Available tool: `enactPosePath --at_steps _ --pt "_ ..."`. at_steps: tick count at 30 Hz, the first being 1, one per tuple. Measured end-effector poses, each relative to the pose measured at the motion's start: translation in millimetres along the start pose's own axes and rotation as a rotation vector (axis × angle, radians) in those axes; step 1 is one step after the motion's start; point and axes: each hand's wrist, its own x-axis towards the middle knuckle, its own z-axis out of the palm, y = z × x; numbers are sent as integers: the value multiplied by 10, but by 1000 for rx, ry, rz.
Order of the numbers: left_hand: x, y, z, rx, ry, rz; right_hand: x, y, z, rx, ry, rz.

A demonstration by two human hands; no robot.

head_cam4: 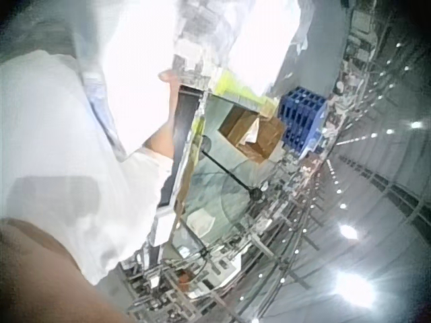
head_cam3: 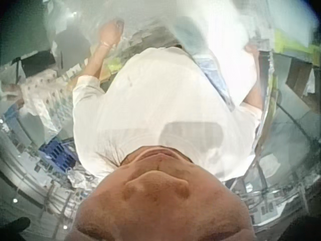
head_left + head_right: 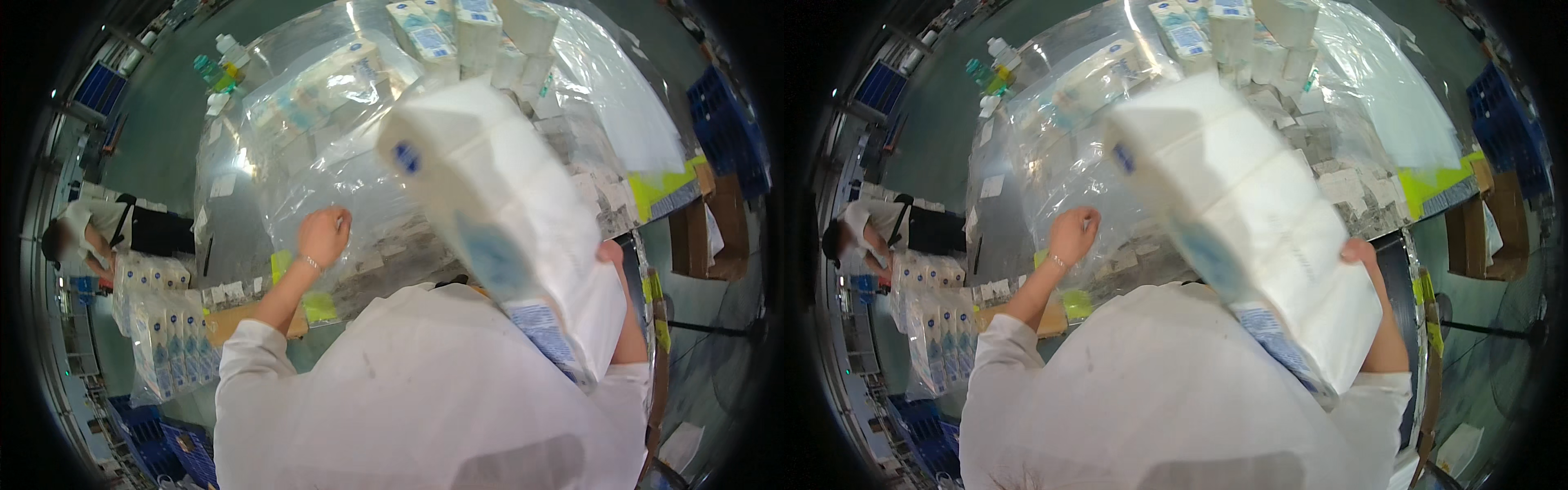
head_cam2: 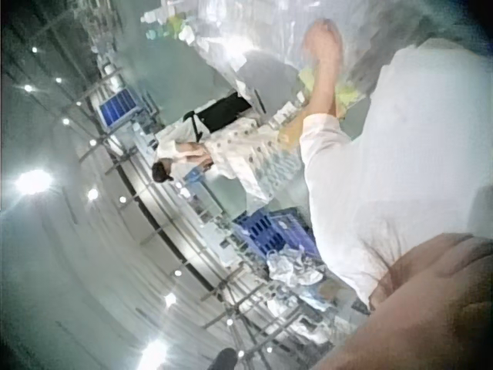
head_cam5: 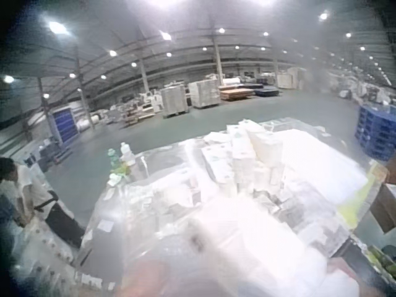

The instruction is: The person places stacks of white paper products into a large plastic bag on a metal table, uses a cutter to slice open a plastic wrapper, and moves a large filled package onto a pallet.

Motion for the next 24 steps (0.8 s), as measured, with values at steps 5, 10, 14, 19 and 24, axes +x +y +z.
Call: enactPosePath --at_steps 5,10,14,19,24 --pt "531 -451 -80 -831 248 -119 381 -139 692 -216 -217 225" --pt "340 19 -906 -667 396 -69 662 -136 1221 -292 -342 286" --pt "-137 276 -867 -212 621 268 965 -15 1564 -116 -452 85" --pt "-438 60 -601 59 703 159 1797 -71 1949 -130 -258 -118" --pt "-346 -36 -706 -229 704 287 2827 -61 2882 78 287 -577"
